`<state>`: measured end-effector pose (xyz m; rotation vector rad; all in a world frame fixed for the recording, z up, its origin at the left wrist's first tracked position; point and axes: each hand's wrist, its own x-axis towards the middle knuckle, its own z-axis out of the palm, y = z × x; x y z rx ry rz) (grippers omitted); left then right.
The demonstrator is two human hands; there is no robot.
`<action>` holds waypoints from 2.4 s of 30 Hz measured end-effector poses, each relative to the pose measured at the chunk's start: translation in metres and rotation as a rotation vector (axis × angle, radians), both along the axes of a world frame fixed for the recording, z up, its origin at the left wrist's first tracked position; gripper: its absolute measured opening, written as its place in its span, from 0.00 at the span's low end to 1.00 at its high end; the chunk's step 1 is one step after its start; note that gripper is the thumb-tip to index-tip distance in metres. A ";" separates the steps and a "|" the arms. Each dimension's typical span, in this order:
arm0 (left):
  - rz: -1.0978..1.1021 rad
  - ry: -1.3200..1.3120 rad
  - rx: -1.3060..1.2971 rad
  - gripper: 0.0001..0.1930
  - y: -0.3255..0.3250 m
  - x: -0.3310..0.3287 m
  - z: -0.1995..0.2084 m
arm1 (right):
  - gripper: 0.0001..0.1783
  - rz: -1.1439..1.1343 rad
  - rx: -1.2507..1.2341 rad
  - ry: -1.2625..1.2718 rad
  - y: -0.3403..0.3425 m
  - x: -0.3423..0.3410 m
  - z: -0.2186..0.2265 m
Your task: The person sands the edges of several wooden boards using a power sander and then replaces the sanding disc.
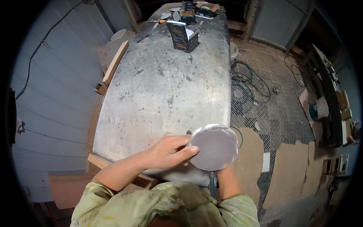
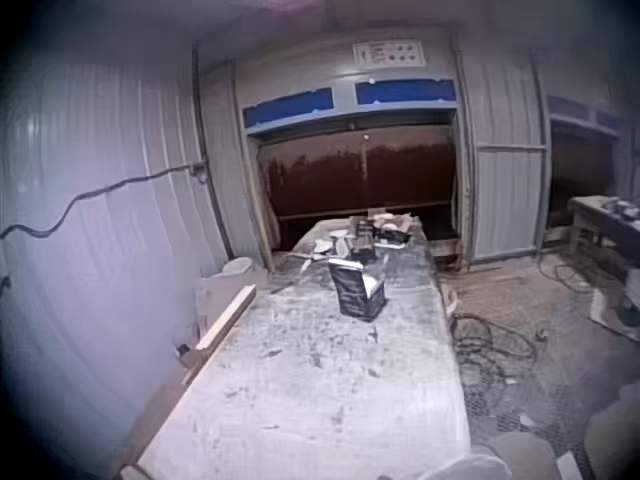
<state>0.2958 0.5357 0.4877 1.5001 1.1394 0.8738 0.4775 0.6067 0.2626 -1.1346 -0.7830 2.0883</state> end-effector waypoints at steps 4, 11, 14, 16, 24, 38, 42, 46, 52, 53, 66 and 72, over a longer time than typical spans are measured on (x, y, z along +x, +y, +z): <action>0.121 -0.016 -0.342 0.13 0.146 0.023 -0.064 | 0.27 0.259 -0.052 0.163 0.040 -0.026 0.005; 0.815 0.202 0.128 0.26 0.477 -0.051 -0.129 | 0.35 0.516 0.314 -0.075 0.088 -0.075 -0.034; 0.637 1.163 0.285 0.32 0.507 -0.074 -0.132 | 0.36 0.435 0.192 -0.079 0.101 -0.062 -0.037; 0.762 1.566 0.585 0.32 0.518 -0.141 -0.165 | 0.38 0.472 -0.010 0.077 0.097 -0.066 -0.015; 0.498 1.592 0.030 0.14 0.500 -0.174 -0.135 | 0.39 0.626 0.180 -0.109 0.102 -0.063 -0.022; 0.505 1.087 -0.177 0.32 0.385 -0.189 -0.114 | 0.33 0.558 0.446 -0.210 0.104 -0.072 -0.014; 0.501 0.958 -0.294 0.31 0.398 -0.179 -0.129 | 0.32 0.582 0.394 -0.249 0.105 -0.073 -0.014; 0.537 0.933 -0.310 0.25 0.399 -0.176 -0.126 | 0.32 0.531 0.396 -0.209 0.101 -0.073 -0.023; 0.598 0.712 -0.449 0.20 0.407 -0.192 -0.139 | 0.32 0.527 0.352 -0.199 0.097 -0.073 -0.031; 0.589 0.700 -0.411 0.20 0.405 -0.202 -0.145 | 0.32 0.528 0.334 -0.197 0.095 -0.074 -0.030; 1.134 0.884 0.190 0.10 0.327 -0.190 -0.081 | 0.25 0.434 0.124 -0.017 0.094 -0.084 -0.023; 1.155 1.033 0.335 0.08 0.314 -0.181 -0.073 | 0.26 0.413 0.101 -0.069 0.091 -0.083 -0.030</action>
